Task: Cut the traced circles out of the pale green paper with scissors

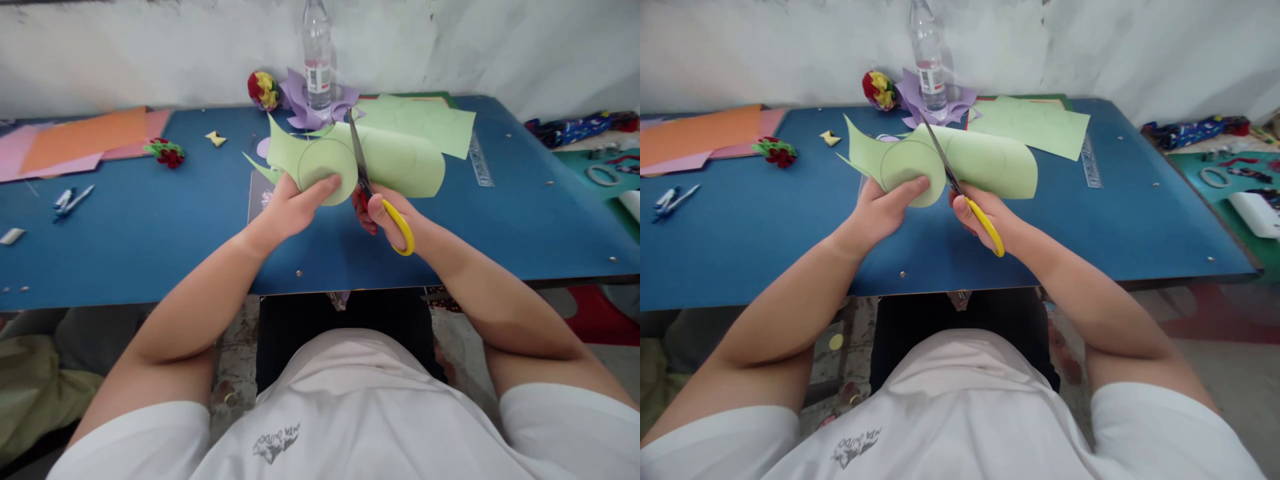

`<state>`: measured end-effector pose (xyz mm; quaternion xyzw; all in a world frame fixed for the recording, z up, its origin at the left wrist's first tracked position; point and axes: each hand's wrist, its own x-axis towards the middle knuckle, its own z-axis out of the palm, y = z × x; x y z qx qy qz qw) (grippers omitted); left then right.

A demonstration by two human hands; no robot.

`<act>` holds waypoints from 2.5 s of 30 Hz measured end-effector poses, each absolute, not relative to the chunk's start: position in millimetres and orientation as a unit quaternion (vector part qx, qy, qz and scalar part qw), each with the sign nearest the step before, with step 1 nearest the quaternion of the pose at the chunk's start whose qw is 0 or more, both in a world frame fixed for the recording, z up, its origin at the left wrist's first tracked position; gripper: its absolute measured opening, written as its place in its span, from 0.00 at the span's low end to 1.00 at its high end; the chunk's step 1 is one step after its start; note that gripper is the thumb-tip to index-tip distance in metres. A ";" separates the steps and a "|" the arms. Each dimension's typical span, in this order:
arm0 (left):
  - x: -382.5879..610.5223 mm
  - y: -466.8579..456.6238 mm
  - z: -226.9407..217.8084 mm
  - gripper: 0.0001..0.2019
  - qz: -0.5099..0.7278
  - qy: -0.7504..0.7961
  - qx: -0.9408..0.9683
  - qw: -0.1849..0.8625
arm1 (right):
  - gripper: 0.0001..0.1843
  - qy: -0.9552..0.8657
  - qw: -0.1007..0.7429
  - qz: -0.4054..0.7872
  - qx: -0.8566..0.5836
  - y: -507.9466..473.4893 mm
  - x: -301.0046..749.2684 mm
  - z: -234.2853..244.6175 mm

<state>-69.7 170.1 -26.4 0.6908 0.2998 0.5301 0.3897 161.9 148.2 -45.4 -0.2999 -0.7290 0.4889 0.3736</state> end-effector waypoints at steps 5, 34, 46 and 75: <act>-68.9 167.3 -22.4 0.22 0.524 0.325 0.675 0.406 | 0.40 -0.738 0.366 0.483 -0.298 148.0 162.3 -42.4; -73.4 169.9 -20.3 0.27 0.518 0.350 0.665 0.408 | 0.41 -0.728 0.367 0.479 -0.325 141.2 164.0 -35.4; -82.7 177.8 -23.0 0.23 0.508 0.344 0.674 0.411 | 0.42 -0.749 0.354 0.448 -0.335 143.1 165.2 -31.7; -83.0 178.7 -18.3 0.16 0.519 0.325 0.666 0.426 | 0.44 -0.740 0.367 0.420 -0.377 140.6 165.1 -31.8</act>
